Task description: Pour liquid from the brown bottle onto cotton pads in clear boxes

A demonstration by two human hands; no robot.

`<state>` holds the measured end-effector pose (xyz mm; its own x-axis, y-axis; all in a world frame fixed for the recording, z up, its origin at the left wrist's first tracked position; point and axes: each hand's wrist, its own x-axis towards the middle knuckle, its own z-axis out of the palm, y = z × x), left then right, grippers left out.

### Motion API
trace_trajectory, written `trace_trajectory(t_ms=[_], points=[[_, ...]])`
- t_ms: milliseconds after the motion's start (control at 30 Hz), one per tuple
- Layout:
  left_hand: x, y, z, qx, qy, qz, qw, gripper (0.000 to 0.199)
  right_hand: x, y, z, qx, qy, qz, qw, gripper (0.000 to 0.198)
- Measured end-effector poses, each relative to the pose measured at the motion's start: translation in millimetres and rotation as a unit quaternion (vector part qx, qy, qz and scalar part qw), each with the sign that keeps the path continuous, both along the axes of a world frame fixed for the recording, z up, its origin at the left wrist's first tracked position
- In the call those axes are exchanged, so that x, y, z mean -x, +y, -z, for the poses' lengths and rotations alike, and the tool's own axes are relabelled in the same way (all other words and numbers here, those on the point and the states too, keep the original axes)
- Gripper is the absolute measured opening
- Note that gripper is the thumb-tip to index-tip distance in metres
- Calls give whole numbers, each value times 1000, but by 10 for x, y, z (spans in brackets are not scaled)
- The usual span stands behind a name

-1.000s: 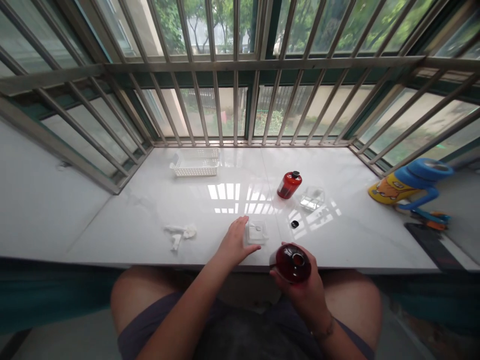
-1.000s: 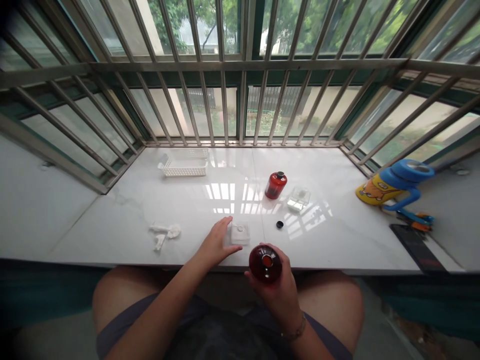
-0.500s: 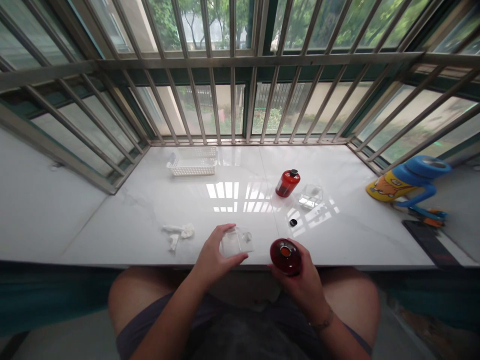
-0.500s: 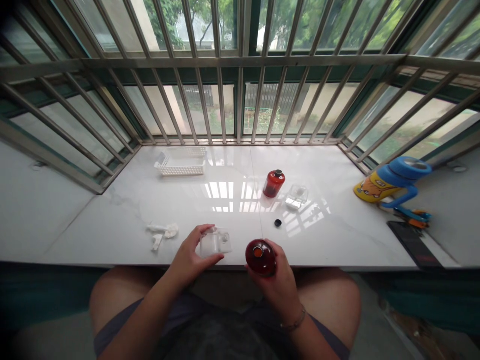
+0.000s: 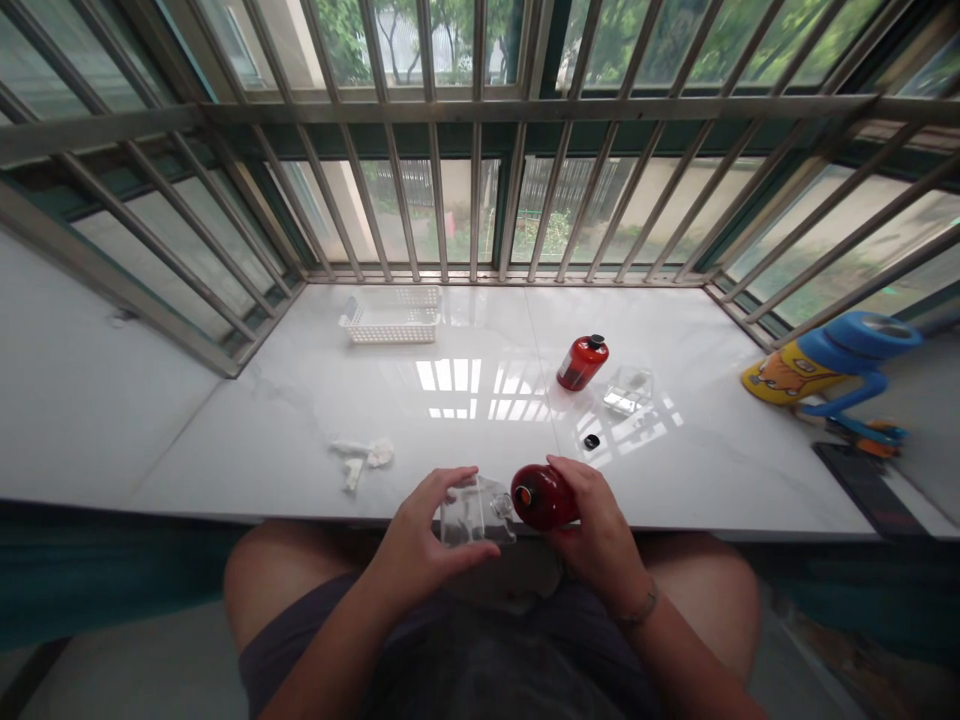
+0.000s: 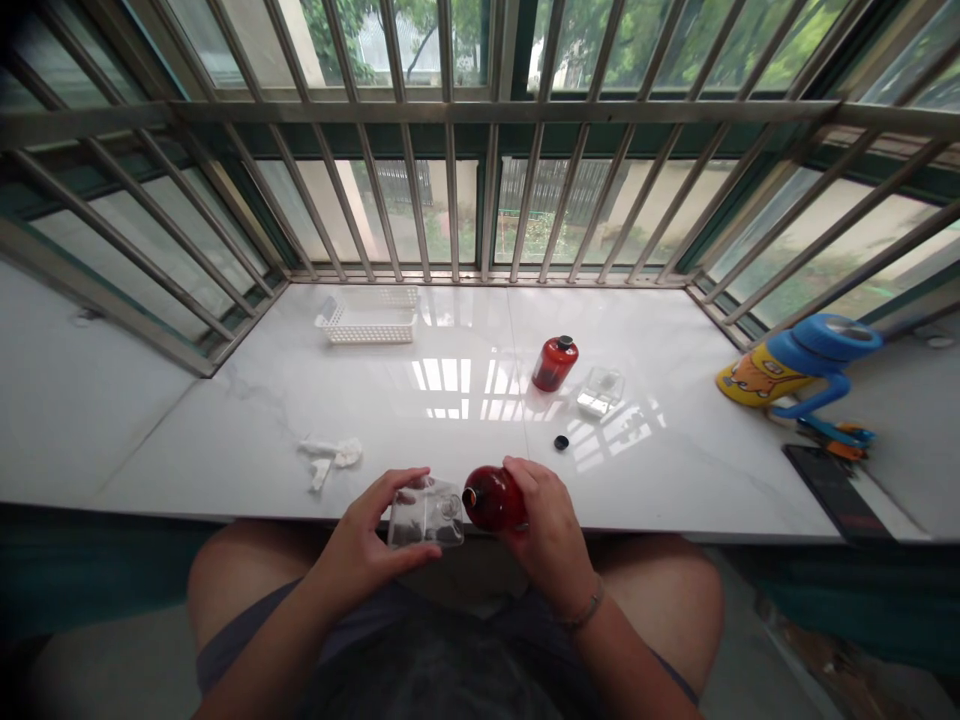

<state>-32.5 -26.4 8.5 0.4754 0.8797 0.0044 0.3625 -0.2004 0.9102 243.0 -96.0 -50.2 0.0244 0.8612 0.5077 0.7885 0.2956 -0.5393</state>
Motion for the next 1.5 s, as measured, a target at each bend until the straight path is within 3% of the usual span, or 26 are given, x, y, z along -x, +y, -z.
trace_trajectory(t_ms=[200, 633, 933, 1500], points=[[3, -2, 69, -10, 26, -14, 1000, 77, -45, 88, -97, -25, -64, -18, 997, 85], [46, -10, 220, 71, -4, -31, 997, 86, -84, 188, -214, -40, -123, -39, 991, 78], [34, -1, 200, 127, -28, -39, 991, 90, -112, 217, -292, -36, -131, -53, 989, 76], [26, -7, 211, 146, -25, -33, 988, 88, -153, 260, -333, -51, -164, -68, 983, 69]])
